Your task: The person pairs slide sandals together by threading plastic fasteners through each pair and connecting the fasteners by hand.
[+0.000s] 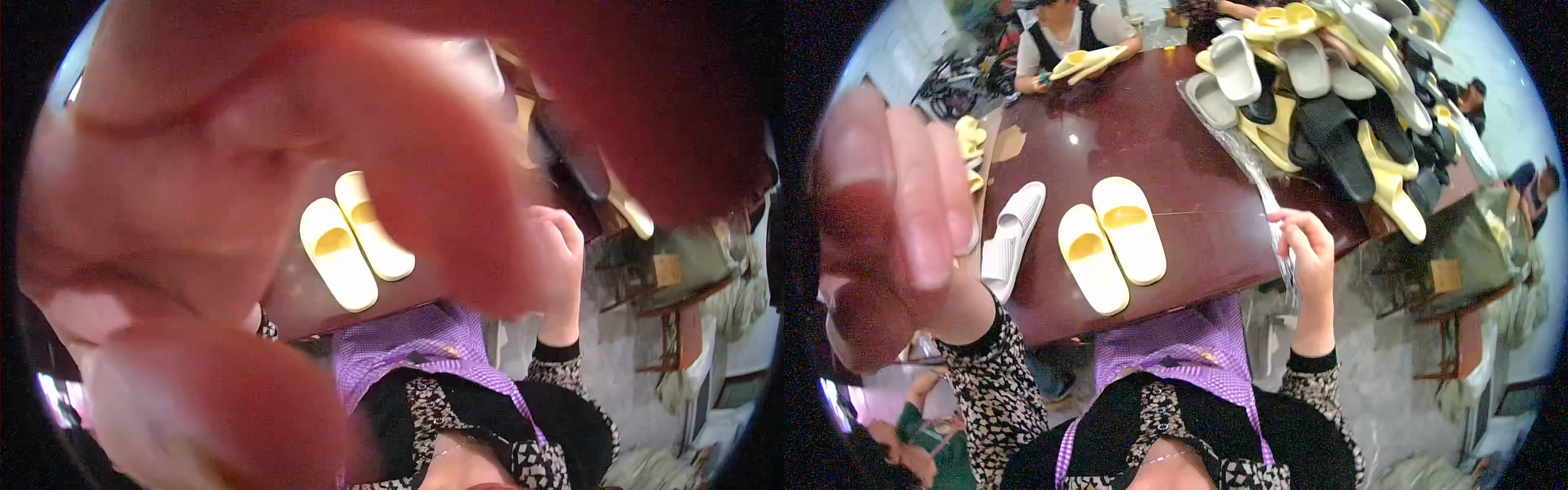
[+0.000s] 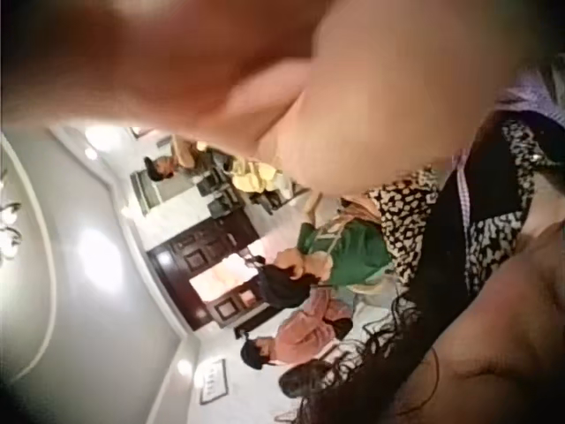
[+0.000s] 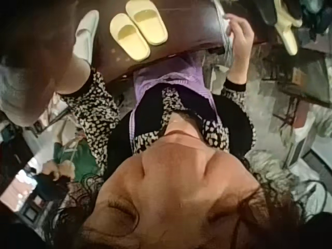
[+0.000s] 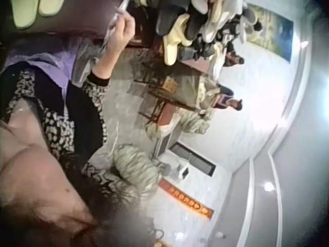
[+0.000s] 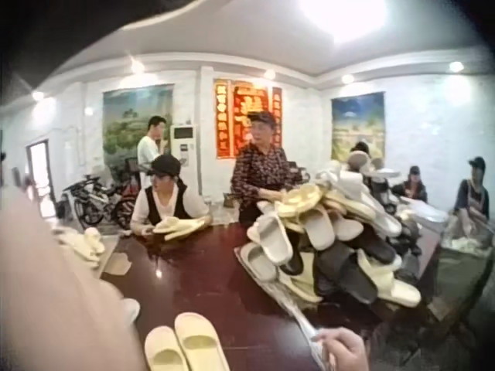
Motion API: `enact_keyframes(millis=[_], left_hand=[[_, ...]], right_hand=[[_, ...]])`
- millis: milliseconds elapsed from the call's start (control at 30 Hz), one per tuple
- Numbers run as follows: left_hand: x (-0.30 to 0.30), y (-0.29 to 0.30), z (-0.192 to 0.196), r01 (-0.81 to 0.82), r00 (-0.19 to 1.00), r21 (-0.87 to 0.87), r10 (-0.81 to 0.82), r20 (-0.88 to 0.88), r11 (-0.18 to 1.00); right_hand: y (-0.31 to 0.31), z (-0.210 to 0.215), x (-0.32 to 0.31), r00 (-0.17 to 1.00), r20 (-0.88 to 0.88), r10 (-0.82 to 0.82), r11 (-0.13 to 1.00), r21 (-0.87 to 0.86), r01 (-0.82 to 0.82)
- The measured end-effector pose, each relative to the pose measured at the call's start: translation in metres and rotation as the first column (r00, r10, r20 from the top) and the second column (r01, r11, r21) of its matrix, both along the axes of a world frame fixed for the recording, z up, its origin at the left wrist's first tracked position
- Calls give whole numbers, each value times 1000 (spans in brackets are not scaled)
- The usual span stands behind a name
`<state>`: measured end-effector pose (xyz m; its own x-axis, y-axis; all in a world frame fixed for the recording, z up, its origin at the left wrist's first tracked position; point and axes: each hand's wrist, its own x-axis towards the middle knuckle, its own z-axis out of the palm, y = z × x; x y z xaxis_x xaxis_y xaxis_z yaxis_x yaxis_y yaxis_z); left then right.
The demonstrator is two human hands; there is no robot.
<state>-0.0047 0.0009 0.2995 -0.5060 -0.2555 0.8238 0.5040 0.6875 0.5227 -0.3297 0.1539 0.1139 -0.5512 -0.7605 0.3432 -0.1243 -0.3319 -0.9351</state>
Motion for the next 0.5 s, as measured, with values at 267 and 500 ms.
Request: enact_keyframes(millis=[267,500], left_hand=[[-53,26,-33,-88,965,73,67,253,993],[-110,51,-132,-275,837,107,183,516,956]], right_hand=[[-7,32,19,859,-512,13,994,-88,-68],[-18,38,46,723,-691,11,988,-103,-113]])
